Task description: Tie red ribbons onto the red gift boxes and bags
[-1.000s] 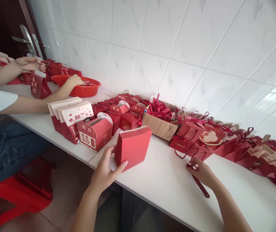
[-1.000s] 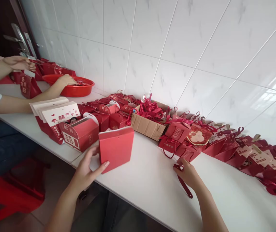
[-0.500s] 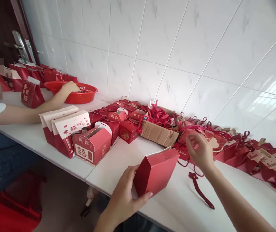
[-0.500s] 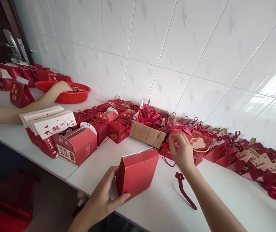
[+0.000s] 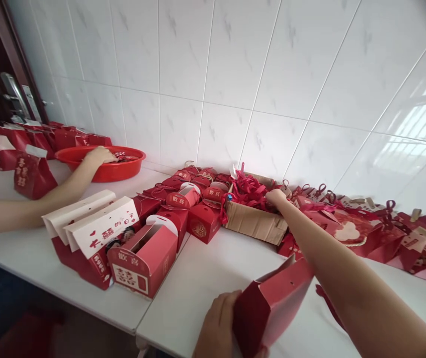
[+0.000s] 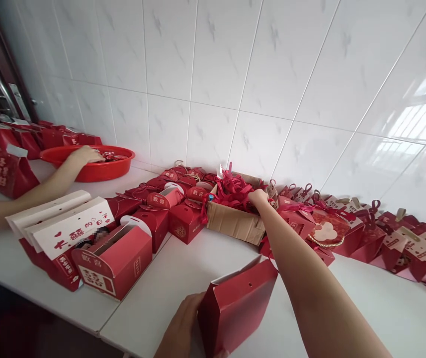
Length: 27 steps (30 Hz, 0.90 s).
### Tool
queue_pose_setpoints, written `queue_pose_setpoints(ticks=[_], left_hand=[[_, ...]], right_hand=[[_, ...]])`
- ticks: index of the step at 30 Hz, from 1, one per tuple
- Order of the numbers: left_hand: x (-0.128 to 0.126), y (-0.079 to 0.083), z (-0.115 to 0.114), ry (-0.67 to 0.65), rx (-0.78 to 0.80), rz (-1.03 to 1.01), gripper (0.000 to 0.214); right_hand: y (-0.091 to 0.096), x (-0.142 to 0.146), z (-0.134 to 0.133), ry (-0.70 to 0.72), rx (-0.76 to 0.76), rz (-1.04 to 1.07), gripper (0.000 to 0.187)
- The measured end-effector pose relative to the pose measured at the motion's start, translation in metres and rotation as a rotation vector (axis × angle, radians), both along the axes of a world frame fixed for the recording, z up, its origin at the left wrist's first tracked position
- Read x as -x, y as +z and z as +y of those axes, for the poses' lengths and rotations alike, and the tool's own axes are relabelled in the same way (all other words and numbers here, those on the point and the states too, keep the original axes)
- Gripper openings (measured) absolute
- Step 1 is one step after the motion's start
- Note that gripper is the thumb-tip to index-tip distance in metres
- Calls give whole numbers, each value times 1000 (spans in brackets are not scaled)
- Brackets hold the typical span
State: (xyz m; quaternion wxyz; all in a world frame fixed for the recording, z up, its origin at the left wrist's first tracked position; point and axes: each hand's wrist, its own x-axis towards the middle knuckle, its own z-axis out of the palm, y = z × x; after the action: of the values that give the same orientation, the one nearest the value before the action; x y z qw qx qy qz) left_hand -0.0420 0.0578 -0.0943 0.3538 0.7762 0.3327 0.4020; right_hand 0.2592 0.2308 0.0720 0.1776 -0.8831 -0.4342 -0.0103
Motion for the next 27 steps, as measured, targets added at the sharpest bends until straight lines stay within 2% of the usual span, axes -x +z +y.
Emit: queue_pose_setpoints(ticks=[4, 10, 19, 24, 27], left_hand=[[-2, -6, 0, 11, 7, 18, 73], [-1, 2, -3, 27, 8, 41, 71], [2, 2, -2, -37, 34, -20, 67], [4, 7, -3, -58, 67, -14, 66], [4, 8, -5, -40, 81, -1, 66]], right_hand=[[-10, -4, 8, -74, 111, 21, 33], [-21, -1, 3, -146, 158, 7, 34], [-17, 3, -2, -44, 93, -12, 32], [-8, -4, -20, 38, 70, -52, 30], [-9, -5, -30, 86, 76, -85, 30]])
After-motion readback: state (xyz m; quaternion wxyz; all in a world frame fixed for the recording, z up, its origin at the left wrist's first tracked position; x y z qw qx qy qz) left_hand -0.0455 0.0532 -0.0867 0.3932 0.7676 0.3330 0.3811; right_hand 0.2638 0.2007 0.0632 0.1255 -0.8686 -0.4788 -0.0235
